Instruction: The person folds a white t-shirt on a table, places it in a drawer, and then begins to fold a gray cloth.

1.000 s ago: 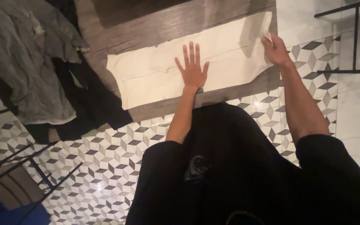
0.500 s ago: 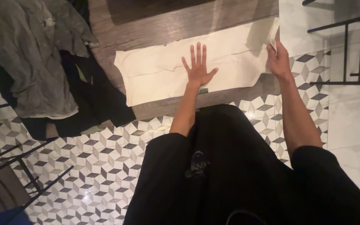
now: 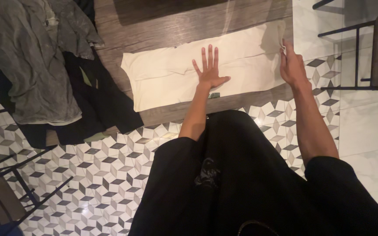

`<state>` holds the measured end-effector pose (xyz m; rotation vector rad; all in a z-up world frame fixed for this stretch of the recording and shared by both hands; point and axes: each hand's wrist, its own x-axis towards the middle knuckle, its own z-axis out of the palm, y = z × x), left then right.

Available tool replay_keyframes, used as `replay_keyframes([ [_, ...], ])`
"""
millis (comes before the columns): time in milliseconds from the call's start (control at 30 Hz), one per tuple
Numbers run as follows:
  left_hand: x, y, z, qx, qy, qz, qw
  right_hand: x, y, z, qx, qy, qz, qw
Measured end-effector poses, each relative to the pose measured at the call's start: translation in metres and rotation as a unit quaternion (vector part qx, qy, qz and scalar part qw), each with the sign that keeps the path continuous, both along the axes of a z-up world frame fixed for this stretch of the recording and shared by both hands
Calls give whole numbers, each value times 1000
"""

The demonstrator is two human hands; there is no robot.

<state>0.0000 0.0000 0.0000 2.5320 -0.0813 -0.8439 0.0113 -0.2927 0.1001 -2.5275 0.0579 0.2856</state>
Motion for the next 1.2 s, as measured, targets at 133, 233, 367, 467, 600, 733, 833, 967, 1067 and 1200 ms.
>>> replay_keyframes([
  [133, 1, 3, 2, -10, 12, -2, 1000, 0, 3, 6, -28, 21, -9, 999],
  [233, 1, 3, 2, -14, 13, -2, 1000, -2, 5, 2, -12, 17, -27, 999],
  [367, 1, 3, 1, -14, 11, -1, 1000, -5, 13, -5, 42, -70, 4, 997],
  [467, 1, 3, 1, -19, 11, 0, 1000, -7, 29, 5, 60, -57, 17, 996],
  [600, 2, 4, 7, -17, 13, -4, 1000, -10, 54, 23, 33, -33, -5, 999],
  [733, 3, 5, 7, -26, 25, -6, 999, -9, 67, 22, 86, -109, 58, 989],
  [833, 3, 7, 3, -40, 19, 0, 999, -10, 74, 22, 70, -111, 78, 988],
  [967, -1, 11, -11, -83, -8, 18, 996, -10, 89, 31, 17, -43, 54, 997],
  [1067, -2, 13, -29, -101, -42, 21, 994, -11, 102, 40, 63, -58, 59, 995],
  [1200, -12, 26, -47, -141, -112, 40, 983, -13, 120, 47, 42, -54, 51, 996],
])
